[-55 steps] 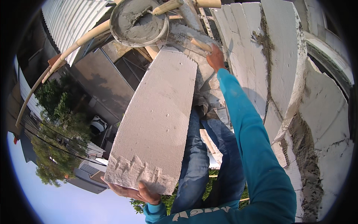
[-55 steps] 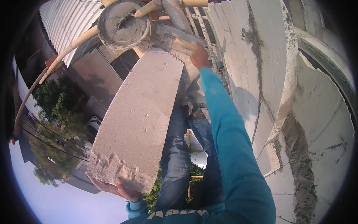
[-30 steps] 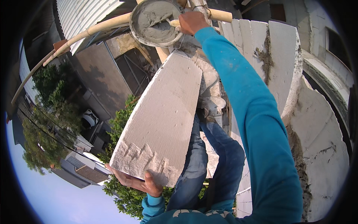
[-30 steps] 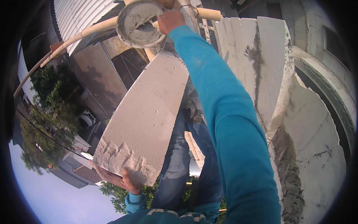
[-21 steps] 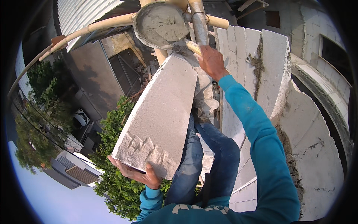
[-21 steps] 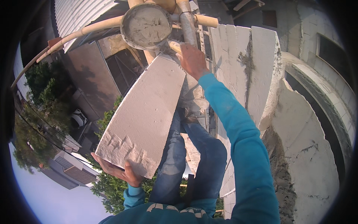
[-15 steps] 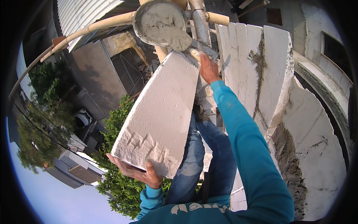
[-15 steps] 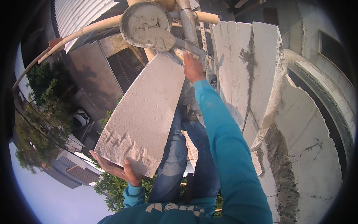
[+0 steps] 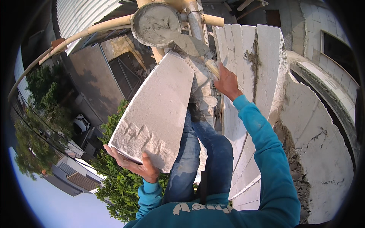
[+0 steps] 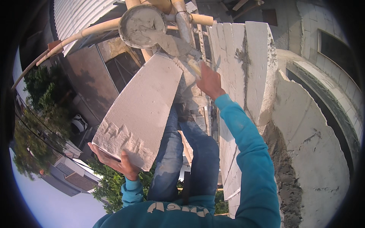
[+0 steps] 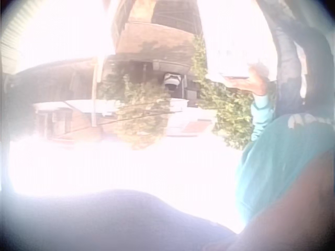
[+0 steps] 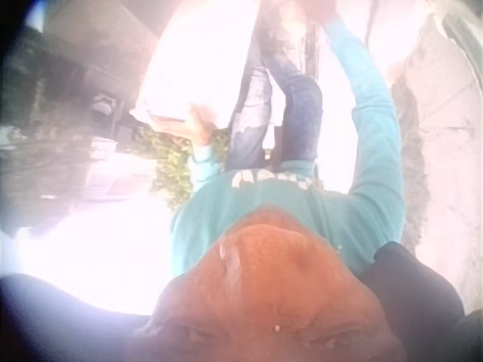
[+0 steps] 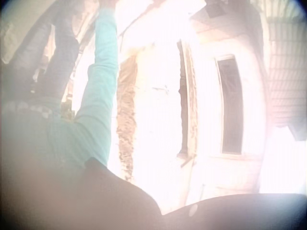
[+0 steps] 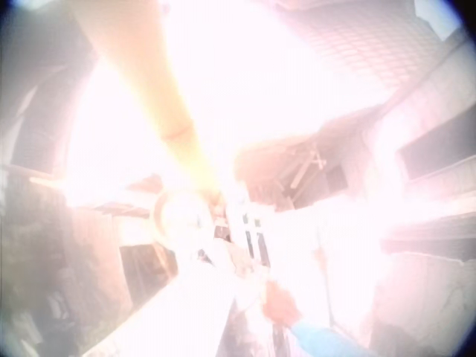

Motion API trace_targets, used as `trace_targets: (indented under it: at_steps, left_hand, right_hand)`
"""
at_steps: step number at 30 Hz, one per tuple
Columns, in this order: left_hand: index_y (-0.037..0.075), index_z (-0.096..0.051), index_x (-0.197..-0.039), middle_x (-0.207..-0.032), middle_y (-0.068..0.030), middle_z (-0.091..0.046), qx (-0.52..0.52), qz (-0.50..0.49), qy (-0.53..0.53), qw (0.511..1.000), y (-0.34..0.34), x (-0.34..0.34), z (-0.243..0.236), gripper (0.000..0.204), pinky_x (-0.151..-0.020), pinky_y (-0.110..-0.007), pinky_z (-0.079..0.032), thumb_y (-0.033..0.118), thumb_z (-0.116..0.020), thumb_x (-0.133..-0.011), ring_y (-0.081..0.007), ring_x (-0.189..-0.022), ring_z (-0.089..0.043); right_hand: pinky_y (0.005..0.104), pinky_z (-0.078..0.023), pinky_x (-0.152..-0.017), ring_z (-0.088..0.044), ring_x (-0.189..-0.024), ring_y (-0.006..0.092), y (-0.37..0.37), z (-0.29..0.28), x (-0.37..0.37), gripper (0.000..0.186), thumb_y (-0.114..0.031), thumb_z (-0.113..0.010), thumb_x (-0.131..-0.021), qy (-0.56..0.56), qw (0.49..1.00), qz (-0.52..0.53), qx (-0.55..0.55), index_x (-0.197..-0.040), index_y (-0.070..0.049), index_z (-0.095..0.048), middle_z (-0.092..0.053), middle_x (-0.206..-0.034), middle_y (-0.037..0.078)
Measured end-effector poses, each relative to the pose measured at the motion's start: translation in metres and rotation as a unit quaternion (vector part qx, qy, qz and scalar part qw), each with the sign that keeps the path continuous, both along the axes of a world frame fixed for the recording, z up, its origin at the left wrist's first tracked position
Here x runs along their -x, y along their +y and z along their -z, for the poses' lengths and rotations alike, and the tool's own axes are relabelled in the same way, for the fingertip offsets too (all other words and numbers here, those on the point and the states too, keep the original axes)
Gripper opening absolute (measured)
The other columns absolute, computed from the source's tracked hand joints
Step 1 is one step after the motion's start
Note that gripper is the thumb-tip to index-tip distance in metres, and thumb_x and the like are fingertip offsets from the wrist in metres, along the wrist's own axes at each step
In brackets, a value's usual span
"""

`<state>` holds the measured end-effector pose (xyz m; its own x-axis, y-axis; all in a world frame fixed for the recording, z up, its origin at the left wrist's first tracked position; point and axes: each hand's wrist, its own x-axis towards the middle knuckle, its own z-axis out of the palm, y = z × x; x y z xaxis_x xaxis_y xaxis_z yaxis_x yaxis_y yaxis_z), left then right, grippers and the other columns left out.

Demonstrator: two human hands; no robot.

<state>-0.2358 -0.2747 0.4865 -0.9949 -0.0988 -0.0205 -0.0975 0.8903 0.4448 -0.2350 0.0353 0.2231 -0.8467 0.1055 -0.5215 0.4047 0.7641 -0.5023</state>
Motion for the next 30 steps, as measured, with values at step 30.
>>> trace_targets:
  at_steps: [30]
  left_hand:
    - [0.009,-0.013,-0.155,-0.161,-0.0208,-0.007,-0.083,-0.029,0.020,0.996,0.004,-0.005,0.004,0.093,-0.123,-0.053,-0.012,0.043,-0.068,-0.088,-0.0359,-0.150,-0.010]
  right_hand:
    - [0.0251,-0.040,-0.047,-0.051,-0.057,0.0086,0.031,-0.031,-0.133,0.057,-0.026,-0.070,-0.091,-0.251,0.792,0.424,0.361,-0.140,-0.006,-0.049,-0.057,-0.075,0.002]
